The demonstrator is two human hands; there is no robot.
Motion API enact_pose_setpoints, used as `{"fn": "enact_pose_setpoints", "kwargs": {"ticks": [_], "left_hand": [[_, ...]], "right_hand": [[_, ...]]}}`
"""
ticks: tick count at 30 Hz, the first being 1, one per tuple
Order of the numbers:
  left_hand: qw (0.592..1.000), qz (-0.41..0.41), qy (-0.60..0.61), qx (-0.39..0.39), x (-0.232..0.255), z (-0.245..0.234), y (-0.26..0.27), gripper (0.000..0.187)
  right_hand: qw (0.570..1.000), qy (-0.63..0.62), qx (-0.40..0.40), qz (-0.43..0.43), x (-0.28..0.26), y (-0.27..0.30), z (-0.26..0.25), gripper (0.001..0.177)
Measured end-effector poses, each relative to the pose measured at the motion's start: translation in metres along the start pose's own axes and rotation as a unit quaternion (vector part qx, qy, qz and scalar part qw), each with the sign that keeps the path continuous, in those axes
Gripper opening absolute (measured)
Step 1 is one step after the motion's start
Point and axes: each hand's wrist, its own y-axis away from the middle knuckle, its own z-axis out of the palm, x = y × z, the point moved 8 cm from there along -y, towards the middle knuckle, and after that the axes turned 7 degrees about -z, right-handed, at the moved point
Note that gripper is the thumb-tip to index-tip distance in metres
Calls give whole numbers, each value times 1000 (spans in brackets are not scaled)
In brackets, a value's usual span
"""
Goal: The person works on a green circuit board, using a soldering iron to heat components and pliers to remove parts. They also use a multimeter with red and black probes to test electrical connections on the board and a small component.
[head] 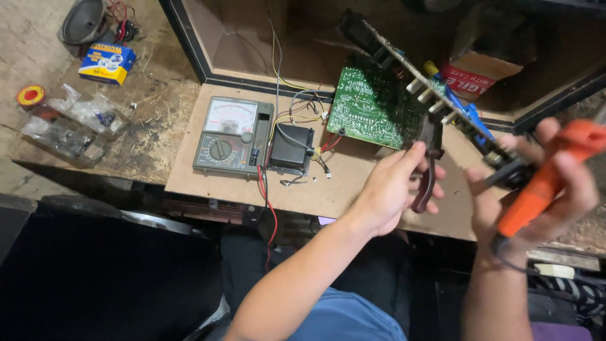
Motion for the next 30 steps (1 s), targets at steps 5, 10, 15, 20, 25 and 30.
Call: {"fn": "enact_pose_setpoints", "kwargs": {"ticks": [5, 10, 15, 20, 25, 30], "left_hand": [[999, -8, 47, 10, -13, -15, 8, 28], [1000, 12, 21, 17, -15, -30, 12, 24], [999, 27, 22, -30, -19, -37, 7, 24], [997, 44, 17, -62, -23, -42, 5, 24], [996, 46, 46, -59, -30, -51, 1, 26], [995, 48, 40, -76, -29, -49, 2, 25]], "right_hand": [[999, 38, 0, 3, -13, 30, 5, 54], [664, -434, 233, 562, 49, 135, 18, 43], [994, -52, -80, 47, -4, 60, 2, 52], [997, -39, 39, 54, 0, 36, -28, 32], [948, -32, 52, 313, 32, 27, -32, 29], [943, -41, 52, 325, 27, 23, -26, 25]]}}
